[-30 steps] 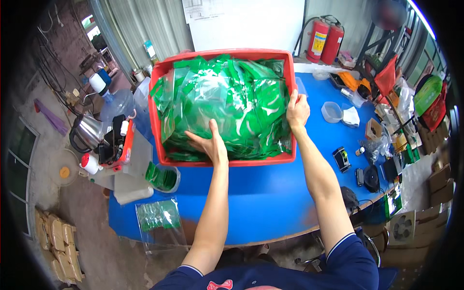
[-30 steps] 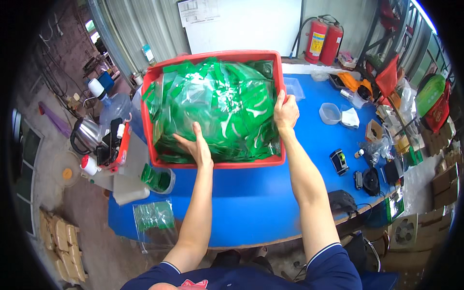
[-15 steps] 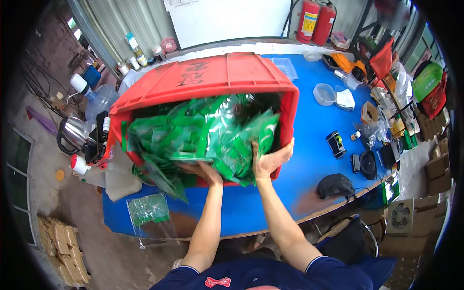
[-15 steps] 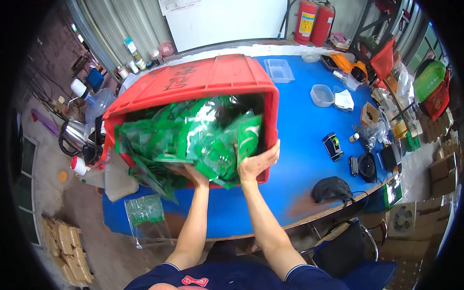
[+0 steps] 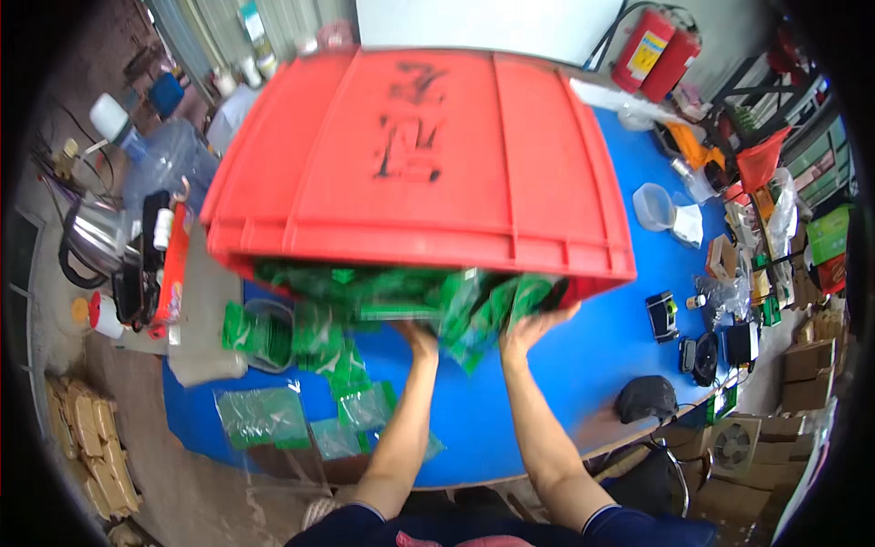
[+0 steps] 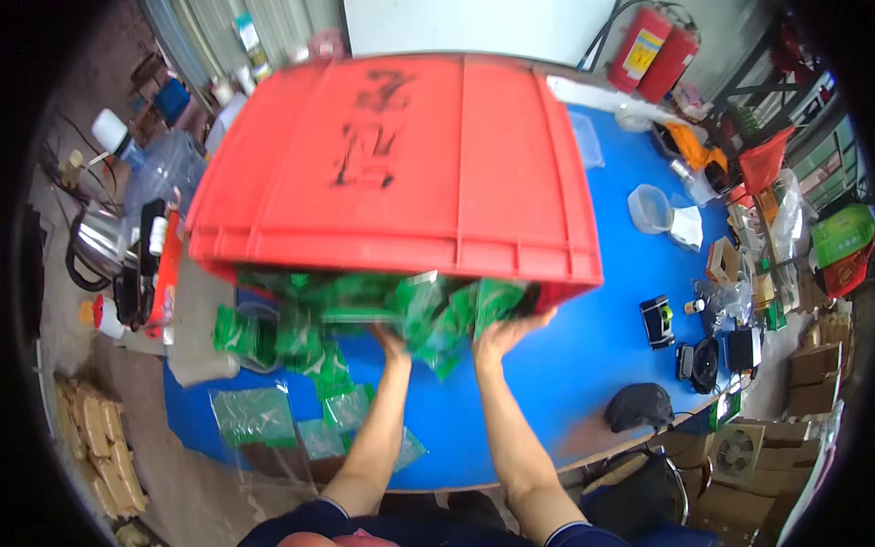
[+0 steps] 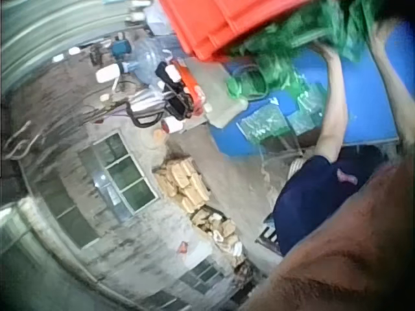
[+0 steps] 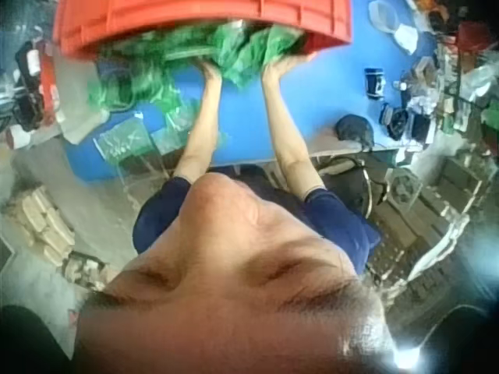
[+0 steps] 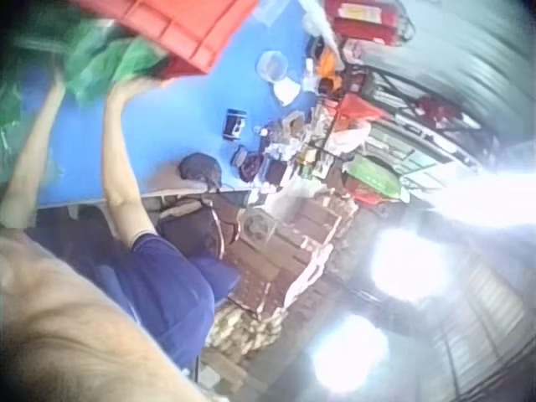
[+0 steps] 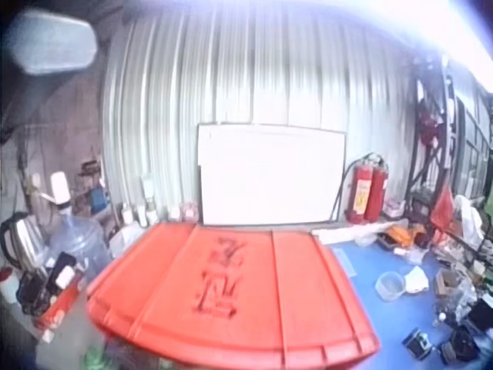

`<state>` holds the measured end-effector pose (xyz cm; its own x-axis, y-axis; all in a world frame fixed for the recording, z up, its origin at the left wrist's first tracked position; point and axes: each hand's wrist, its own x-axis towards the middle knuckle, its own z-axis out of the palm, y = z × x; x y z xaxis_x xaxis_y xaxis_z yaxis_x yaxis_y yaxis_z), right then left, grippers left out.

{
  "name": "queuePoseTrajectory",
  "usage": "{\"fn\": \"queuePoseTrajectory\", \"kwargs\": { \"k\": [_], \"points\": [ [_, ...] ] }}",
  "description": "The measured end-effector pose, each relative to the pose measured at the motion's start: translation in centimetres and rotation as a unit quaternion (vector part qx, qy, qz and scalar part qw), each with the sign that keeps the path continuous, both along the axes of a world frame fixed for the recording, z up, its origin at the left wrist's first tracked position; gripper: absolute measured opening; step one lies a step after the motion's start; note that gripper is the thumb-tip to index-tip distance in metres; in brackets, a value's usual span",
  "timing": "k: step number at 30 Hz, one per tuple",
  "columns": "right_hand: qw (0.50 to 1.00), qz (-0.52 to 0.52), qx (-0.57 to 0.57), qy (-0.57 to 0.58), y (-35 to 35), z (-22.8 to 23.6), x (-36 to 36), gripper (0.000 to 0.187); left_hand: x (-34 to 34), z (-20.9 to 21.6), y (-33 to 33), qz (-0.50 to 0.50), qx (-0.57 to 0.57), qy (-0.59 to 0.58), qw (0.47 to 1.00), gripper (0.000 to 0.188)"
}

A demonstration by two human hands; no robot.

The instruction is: Sorting and packing green plastic bags into larger clear plastic bags.

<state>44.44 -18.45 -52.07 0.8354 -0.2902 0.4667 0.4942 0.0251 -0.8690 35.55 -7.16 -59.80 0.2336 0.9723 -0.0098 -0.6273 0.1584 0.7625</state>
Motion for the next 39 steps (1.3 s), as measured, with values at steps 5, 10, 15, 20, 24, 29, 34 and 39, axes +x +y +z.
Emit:
{"fn": "queuePoseTrajectory", "kwargs": {
  "k": [5, 10, 15, 20, 24, 29, 34, 39],
  "points": [
    [0.993, 0.004, -0.12, 0.022, 6.7, 3.4, 3.0, 0.104, 3.0, 1.3, 9.6, 0.055, 0.015, 0.084, 0.995, 0.095],
    [0.941, 0.151, 0.027, 0.303, 3.4, 0.5, 2.2, 0.088, 1.9, 9.2, 8.3, 0.002, -0.201, -0.217, 0.955, 0.094],
    [0.777, 0.404, 0.247, 0.413, 6.0, 1.6, -1.7, 0.081, -0.1, 10.3, 8.7, -0.011, -0.205, -0.213, 0.955, 0.093],
    [0.766, 0.504, 0.102, 0.384, 1.8, 2.5, -5.4, 0.069, -2.0, 10.3, 6.4, -0.029, -0.232, -0.204, 0.951, 0.093],
    [0.741, 0.569, -0.026, 0.356, 3.8, 4.7, -5.7, 0.06, -3.2, 10.5, 3.4, -0.046, -0.266, -0.204, 0.941, 0.092],
    [0.69, 0.639, -0.178, 0.291, 3.7, 7.3, -7.8, 0.049, -3.4, 12.1, 1.2, -0.079, -0.286, -0.221, 0.929, 0.092],
    [0.609, 0.698, -0.314, 0.208, 3.2, 10.4, -8.9, 0.038, -4.5, 14.0, 0.3, -0.106, -0.284, -0.235, 0.923, 0.091],
    [0.505, 0.73, -0.445, 0.116, 0.4, 13.6, -9.2, 0.028, -4.9, 15.7, 0.3, -0.131, -0.281, -0.254, 0.916, 0.09]
  ]
}}
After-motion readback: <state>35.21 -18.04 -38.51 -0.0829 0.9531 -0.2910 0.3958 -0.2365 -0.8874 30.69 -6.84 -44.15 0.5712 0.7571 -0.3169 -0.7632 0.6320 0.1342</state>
